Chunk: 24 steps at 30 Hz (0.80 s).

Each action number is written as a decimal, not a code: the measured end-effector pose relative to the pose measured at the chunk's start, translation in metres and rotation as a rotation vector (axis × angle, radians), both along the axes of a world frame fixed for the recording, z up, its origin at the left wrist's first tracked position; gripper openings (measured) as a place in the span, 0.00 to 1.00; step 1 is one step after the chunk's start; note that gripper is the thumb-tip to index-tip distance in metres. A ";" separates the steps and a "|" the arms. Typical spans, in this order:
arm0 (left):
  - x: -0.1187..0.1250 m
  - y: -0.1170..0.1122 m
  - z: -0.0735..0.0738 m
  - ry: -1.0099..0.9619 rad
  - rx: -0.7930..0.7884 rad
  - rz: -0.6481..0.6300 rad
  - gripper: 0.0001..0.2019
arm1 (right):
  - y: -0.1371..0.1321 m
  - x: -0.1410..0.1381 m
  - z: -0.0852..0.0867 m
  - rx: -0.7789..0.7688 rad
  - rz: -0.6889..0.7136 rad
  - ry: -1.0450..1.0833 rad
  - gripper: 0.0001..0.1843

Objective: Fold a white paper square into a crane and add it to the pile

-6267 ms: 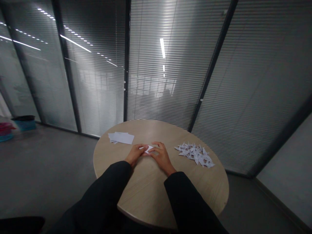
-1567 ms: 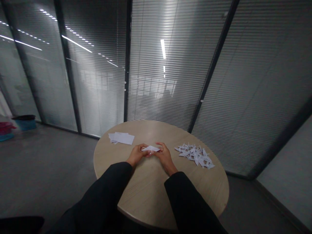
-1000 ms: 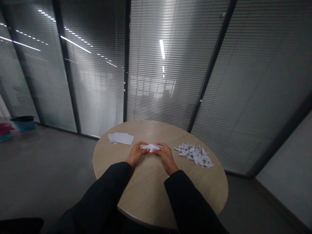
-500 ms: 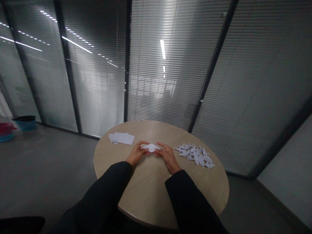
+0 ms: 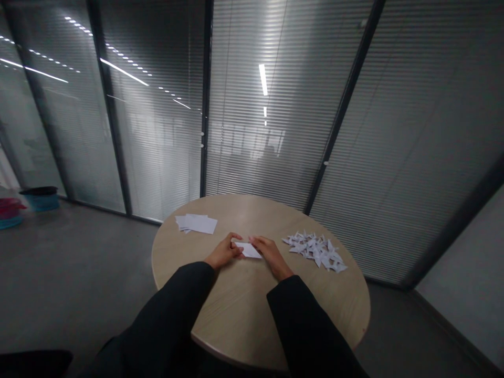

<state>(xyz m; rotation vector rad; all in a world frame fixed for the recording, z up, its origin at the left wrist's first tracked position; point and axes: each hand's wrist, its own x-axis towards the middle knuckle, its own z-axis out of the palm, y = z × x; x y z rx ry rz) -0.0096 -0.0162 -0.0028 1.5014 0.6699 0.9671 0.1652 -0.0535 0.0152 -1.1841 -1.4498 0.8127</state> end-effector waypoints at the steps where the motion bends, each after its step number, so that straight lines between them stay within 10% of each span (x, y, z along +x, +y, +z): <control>1: 0.001 -0.001 0.000 0.020 0.015 -0.024 0.24 | 0.002 -0.001 -0.002 -0.019 0.020 -0.012 0.19; 14: 0.003 0.003 0.006 -0.106 0.034 0.194 0.24 | -0.003 -0.008 -0.003 -0.125 0.104 0.111 0.10; 24: 0.002 -0.003 0.012 -0.237 -0.243 0.002 0.19 | -0.001 -0.010 -0.002 -0.053 0.017 0.193 0.15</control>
